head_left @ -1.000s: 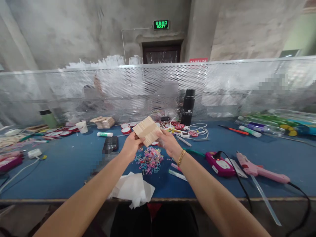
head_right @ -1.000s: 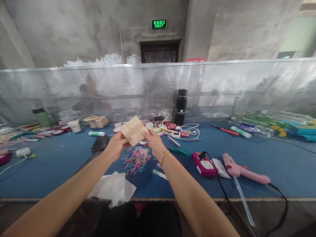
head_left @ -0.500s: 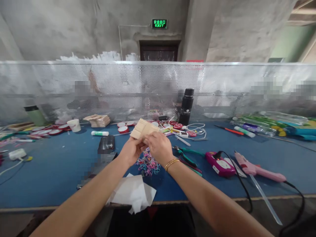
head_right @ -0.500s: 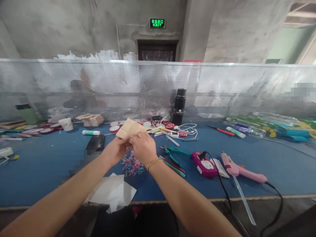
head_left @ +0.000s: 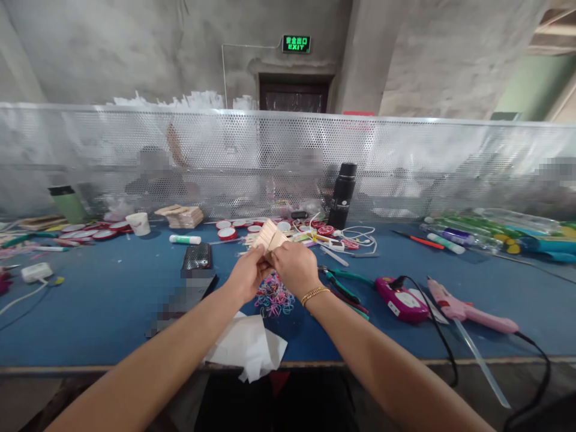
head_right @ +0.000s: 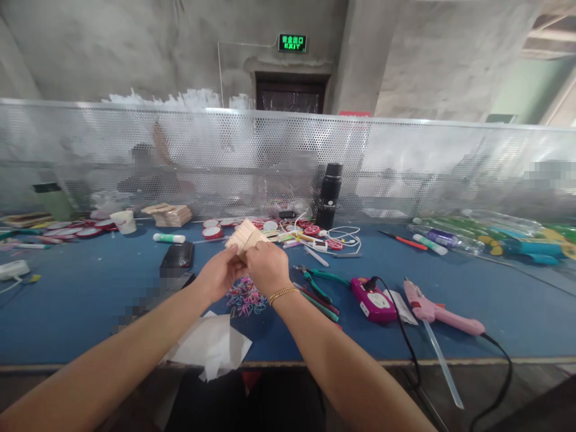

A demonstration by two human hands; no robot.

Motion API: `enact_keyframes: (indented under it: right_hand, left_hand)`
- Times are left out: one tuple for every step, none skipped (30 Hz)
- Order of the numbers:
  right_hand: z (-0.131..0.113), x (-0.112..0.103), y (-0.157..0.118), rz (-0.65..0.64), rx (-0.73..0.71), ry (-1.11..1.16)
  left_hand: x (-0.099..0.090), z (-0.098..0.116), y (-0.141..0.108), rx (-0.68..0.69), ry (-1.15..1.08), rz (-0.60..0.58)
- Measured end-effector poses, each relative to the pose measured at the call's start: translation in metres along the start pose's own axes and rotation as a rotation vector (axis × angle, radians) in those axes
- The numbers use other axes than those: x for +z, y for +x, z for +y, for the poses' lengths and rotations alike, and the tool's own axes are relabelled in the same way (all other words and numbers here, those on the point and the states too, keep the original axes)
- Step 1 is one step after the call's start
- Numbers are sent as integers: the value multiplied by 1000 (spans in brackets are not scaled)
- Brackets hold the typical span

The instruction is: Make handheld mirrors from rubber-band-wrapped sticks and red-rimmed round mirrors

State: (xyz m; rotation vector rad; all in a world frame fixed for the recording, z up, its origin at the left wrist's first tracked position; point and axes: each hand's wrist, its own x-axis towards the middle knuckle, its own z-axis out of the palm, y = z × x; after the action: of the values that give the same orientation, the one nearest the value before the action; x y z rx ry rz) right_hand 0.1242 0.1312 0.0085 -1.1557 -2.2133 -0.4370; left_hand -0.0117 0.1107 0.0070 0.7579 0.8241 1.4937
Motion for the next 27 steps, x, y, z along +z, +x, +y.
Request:
enact_keyframes:
  right_hand:
    - [1,1,0,20,1,1]
    - [1,1,0,46,-1,6]
    - [2,2,0,76,3,18]
    - [2,3,0,107,18,40]
    - [2,4,0,134,46,77]
    - [3,5,0,155,83,132]
    - [4,6,1,168,127,204]
    - [5,7,2,174,173,286]
    - [7,8,2,174,213,367]
    - [8,10,3,171,239,438]
    - [10,11,3,165,249,496]
    - [12,11,3,153,239,539]
    - [13,12,3,140,215,569]
    - [14,12,3,127,184,590]
    - [14,12,3,119,157,605]
    - [14,12,3,117,142,614]
    - [14,12,3,120,137,619]
    - [13,13,2,126,141,621]
    - [13,13,2,132,147,623]
    - [12,13,2,137,154,627]
    - [12,14,2,142,162,632]
    - [12,14,2,149,173,637]
    - [11,15,2,157,186,641]
    - [11,15,1,166,199,643]
    - [10,16,1,173,213,642]
    - [10,16,1,177,224,638]
    - [10,16,0,178,235,634]
  left_hand:
    - [0,0,0,-3,2,-5]
    - [1,1,-1,-6,3,-8]
    - [2,1,-2,-9,4,-10]
    - [3,2,-3,-12,4,-11]
    - [4,2,-4,-16,3,-10]
    - [4,3,-5,-23,3,-9]
    - [4,3,-6,-31,6,-14]
    - [4,4,-6,-39,14,-28]
    - [4,4,-7,-48,27,-45]
    - [4,4,-7,-53,42,-59]
    - [4,3,-7,-56,55,-72]
    - [4,3,-7,-57,64,-85]
    - [3,2,-7,-58,67,-95]
    - [3,1,-7,-59,67,-102]
    - [3,-1,-7,-57,63,-106]
    - [3,-2,-7,-54,59,-106]
    - [4,-3,-7,-48,50,-100]
    - [4,-4,-7,-38,39,-90]
    - [4,-5,-7,-28,28,-80]
    - [5,-6,-7,-20,19,-73]
    - [5,-7,-7,-15,14,-69]
    - [5,-7,-7,-12,17,-66]
    - [6,-8,-7,-10,27,-64]
    - [6,-9,-6,-6,40,-63]
    - [6,-9,-6,1,49,-62]
    - [6,-10,-6,8,57,-59]
    - [7,-11,-6,15,62,-56]
